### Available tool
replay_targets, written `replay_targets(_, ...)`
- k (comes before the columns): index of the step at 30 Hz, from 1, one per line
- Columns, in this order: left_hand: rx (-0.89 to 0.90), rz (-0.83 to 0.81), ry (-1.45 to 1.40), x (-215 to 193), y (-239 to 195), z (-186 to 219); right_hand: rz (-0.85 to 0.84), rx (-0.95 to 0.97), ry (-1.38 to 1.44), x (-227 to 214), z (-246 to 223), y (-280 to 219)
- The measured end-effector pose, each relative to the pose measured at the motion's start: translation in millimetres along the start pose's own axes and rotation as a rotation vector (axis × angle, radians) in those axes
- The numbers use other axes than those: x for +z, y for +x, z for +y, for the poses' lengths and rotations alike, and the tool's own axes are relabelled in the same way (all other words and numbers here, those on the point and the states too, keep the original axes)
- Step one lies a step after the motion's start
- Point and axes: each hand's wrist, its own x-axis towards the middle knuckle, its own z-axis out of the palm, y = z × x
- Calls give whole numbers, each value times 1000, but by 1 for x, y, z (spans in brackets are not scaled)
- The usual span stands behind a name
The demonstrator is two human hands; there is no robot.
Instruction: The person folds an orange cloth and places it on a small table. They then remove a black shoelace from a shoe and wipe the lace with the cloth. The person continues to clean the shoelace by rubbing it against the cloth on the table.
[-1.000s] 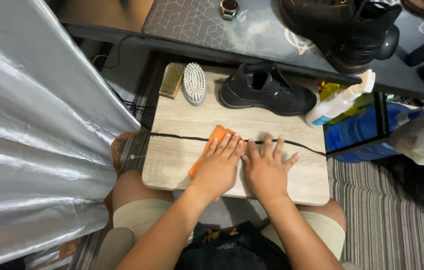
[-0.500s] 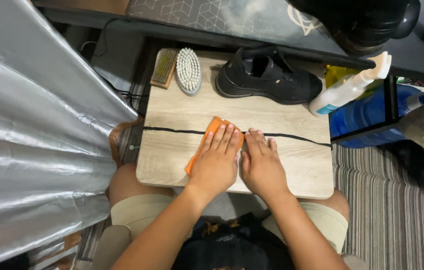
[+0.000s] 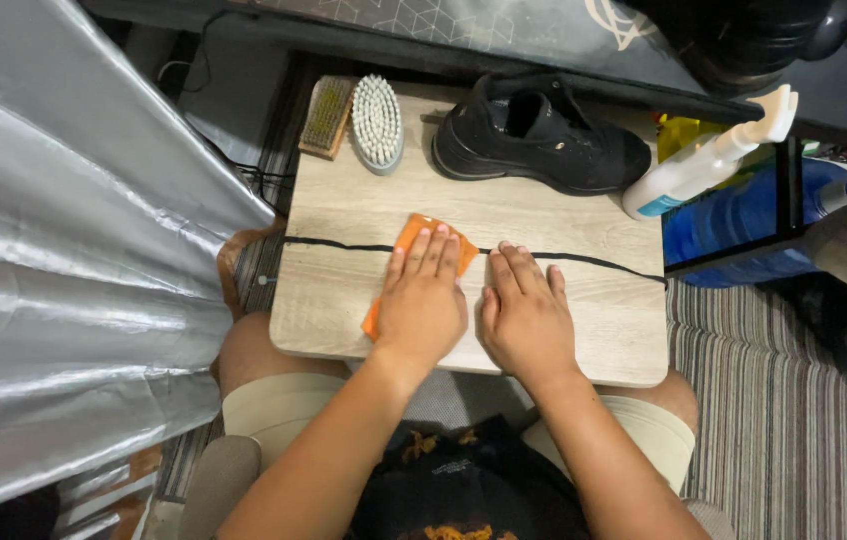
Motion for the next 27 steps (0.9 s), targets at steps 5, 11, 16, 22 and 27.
replay_targets(5, -47, -3, 14, -9, 0, -20, 12, -12, -21, -1, 0, 1)
replay_targets(11, -83, -9, 30, -8, -2, -28, 34, -39, -33, 0, 0, -1)
replay_targets(16, -34, 34, 138, 6, 0, -25, 43, -37, -18, -2, 0, -1)
replay_targets(22, -34, 25, 79, 1, -1, -21, -13, -18, -64, -9, 12, -4)
replay_targets(27, -62, 4, 67, 0, 0, -21, -59, 70, -121, -18, 34, -8)
